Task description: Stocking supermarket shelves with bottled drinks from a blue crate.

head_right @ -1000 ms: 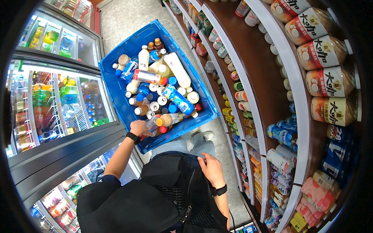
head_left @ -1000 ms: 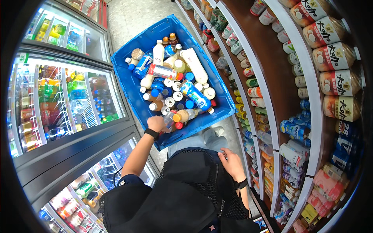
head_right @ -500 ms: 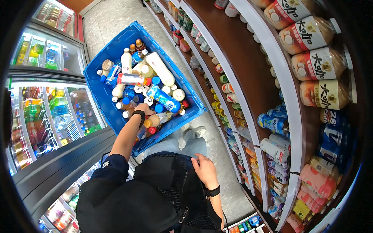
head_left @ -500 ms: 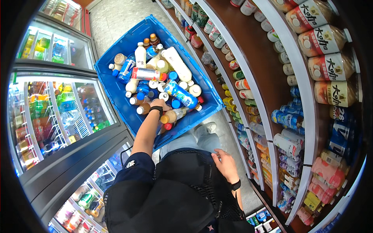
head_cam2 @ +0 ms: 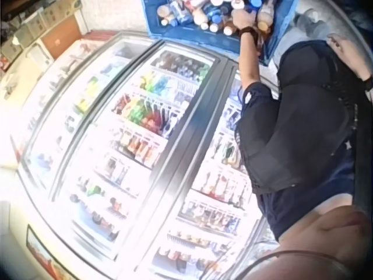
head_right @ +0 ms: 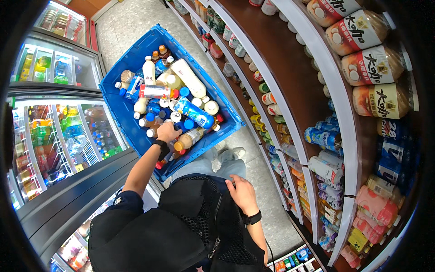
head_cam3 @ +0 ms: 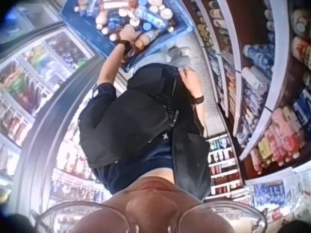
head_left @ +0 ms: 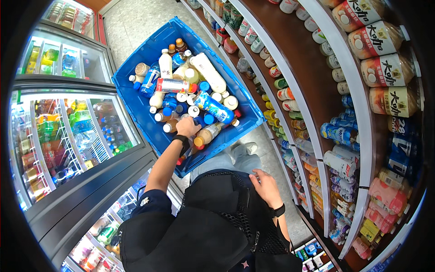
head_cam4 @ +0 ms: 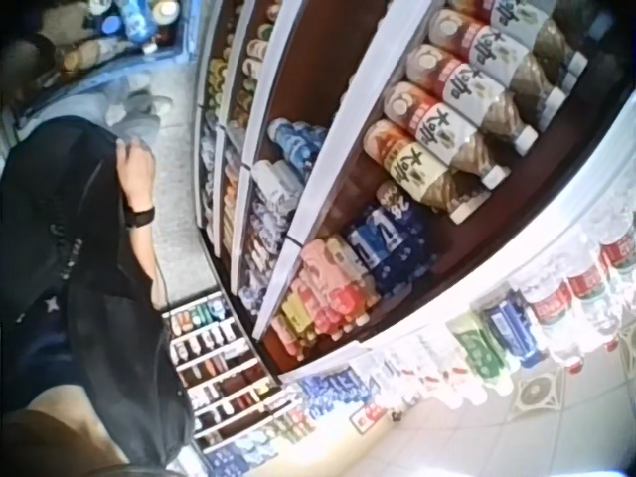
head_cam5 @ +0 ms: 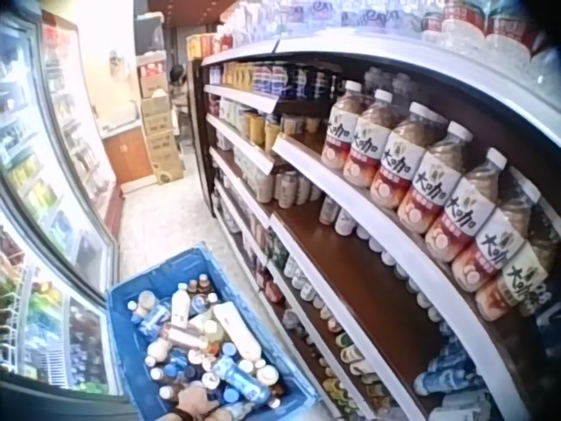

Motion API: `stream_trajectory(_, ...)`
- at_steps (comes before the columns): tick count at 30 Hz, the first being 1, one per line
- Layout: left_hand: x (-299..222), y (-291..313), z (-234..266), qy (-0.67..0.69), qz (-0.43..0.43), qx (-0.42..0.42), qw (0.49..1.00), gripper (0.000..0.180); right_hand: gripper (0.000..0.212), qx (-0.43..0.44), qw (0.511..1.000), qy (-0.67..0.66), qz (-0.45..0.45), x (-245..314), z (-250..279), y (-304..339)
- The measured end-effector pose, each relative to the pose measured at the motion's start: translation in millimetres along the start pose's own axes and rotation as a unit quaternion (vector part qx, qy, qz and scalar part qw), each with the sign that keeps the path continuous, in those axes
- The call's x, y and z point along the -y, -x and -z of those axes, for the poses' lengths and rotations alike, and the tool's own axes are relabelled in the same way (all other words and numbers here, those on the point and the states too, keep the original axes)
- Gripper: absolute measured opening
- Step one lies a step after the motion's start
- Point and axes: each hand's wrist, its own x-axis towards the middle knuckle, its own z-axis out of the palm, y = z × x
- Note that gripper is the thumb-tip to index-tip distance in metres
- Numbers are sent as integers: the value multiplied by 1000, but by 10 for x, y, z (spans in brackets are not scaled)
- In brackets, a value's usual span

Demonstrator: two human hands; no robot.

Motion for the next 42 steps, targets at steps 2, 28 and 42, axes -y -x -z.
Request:
stream_trajectory(2,17,223,253,31,-33,-28,999,55,31,8,1000,3,0,-12,19,-10)
stream_trajectory(28,-1169,1342,1080,278,-480,14,832,38,63,-188,972,40,138,302,289,10)
stream_trajectory(42,200,-959,16,-51,98,-6,994,37,61,-201,978,-45,-21,-200,29,291)
